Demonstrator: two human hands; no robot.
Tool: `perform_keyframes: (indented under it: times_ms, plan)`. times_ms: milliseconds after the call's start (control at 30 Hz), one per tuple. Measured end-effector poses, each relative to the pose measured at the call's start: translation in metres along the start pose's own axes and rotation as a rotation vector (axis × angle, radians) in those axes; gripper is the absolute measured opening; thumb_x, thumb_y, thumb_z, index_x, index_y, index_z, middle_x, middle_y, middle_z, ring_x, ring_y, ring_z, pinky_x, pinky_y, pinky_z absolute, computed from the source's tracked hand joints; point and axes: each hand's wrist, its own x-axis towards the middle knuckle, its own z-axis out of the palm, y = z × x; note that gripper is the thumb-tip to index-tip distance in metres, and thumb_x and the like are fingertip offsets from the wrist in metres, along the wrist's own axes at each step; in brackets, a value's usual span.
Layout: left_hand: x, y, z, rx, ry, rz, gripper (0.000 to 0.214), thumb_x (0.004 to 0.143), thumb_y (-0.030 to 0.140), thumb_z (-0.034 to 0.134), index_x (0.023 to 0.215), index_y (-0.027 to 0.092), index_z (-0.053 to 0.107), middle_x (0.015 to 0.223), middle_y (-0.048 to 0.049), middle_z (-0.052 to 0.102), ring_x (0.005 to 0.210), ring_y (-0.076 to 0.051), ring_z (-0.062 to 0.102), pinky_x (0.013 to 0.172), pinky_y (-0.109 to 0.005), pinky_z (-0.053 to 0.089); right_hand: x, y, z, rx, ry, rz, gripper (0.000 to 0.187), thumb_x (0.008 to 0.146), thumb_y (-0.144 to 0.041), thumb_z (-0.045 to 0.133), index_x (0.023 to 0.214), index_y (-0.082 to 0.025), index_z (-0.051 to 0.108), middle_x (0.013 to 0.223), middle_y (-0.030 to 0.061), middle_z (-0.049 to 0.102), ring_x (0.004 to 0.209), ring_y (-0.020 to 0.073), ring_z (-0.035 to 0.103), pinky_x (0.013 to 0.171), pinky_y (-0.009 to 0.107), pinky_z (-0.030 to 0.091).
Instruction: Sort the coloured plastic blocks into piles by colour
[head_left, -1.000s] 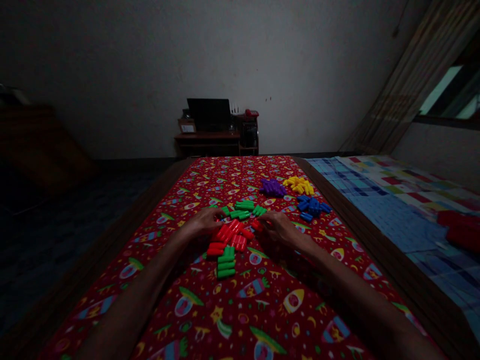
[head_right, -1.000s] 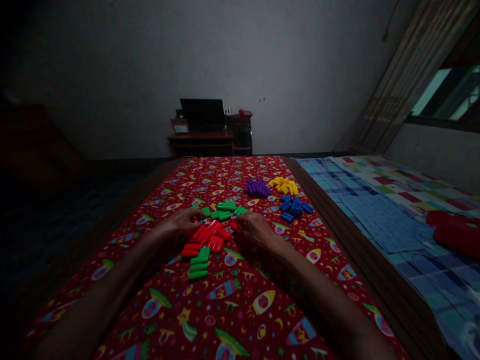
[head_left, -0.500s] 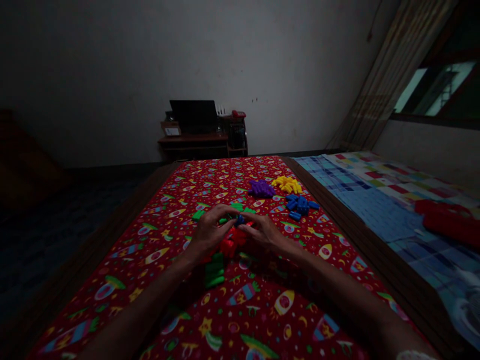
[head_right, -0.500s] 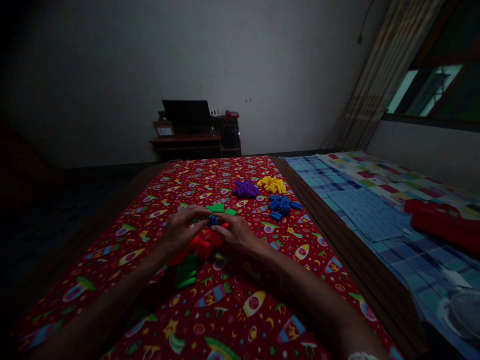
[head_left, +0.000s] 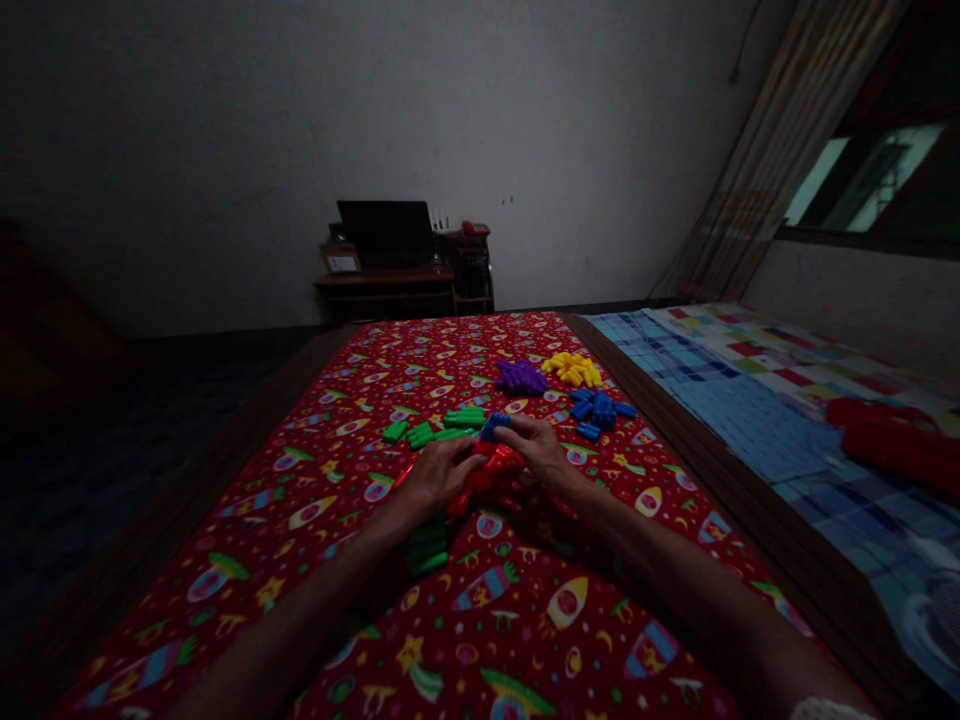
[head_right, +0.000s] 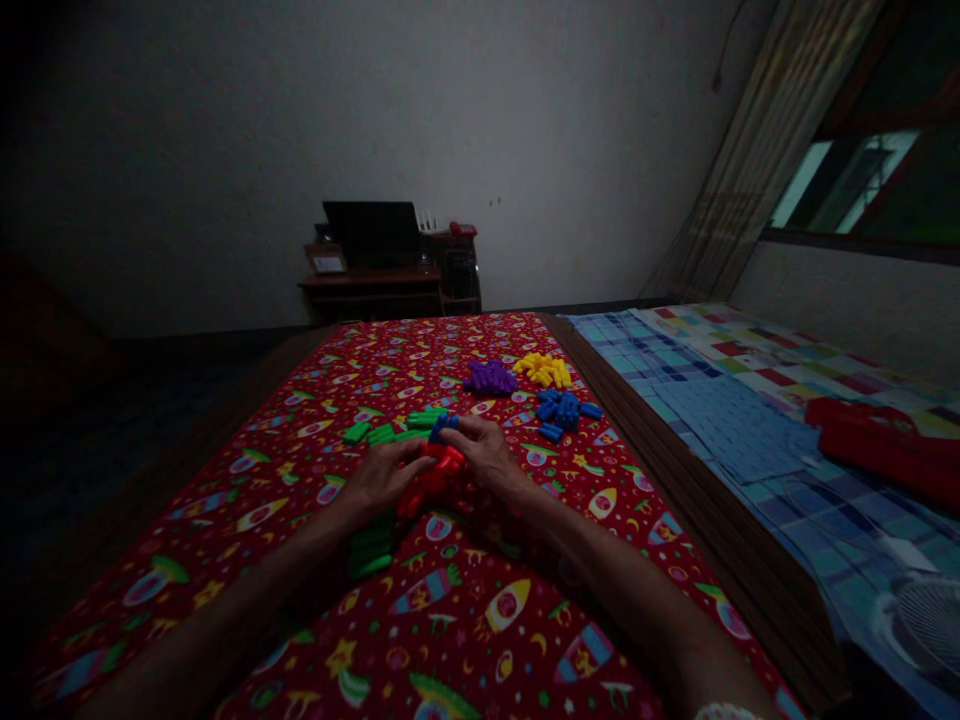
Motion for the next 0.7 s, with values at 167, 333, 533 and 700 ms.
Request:
perform_keyframes:
  times_ms: [167,333,533,700]
  plan:
    - [0.005,-0.021,-0.011,0.15,0.043,0.068,0.025,0.081,0.04,0.053,0.078,0.019,0.064,0.089,-0.0078,0.068,0.085,-0.022,0.062,0.081,-0.034,0.048,0.022,-0.011,-0.068,-0.267,0.285,-0.092,0.037,0.077,-0.05,0.057,0.081,-0.015,0.07,0.069,-0.0003,0.063,0.065,0.013,0.055,0.062,0.025,0.045]
    - [0.02,-0.059,-0.013,0.179,0.119,0.044,0.02,0.075,0.038,0.058,0.077,0.019,0.065,0.101,-0.0097,0.066,0.097,-0.024,0.059,0.088,-0.037,0.047,0.02,-0.002,-0.17,-0.828,0.524,0.025,0.032,0.069,-0.038,0.066,0.091,-0.015,0.072,0.079,0.0062,0.071,0.071,0.0192,0.063,0.068,0.031,0.048]
    - [0.024,-0.082,-0.012,0.209,0.247,0.046,0.025,0.077,0.036,0.055,0.093,0.018,0.064,0.099,-0.01,0.066,0.099,-0.026,0.058,0.092,-0.041,0.045,-0.003,0.029,-0.216,-1.064,0.253,0.181,0.028,0.079,-0.028,0.056,0.093,-0.013,0.074,0.084,0.0087,0.074,0.078,0.0228,0.067,0.068,0.029,0.048]
    - [0.022,-0.092,-0.017,0.211,0.33,0.074,0.025,0.081,0.032,0.047,0.094,0.019,0.063,0.102,-0.0103,0.065,0.102,-0.026,0.057,0.094,-0.043,0.044,-0.009,0.036,-0.213,-1.023,0.156,0.109,0.037,0.087,-0.033,0.046,0.105,-0.015,0.072,0.098,0.0084,0.074,0.089,0.0257,0.067,0.077,0.033,0.051]
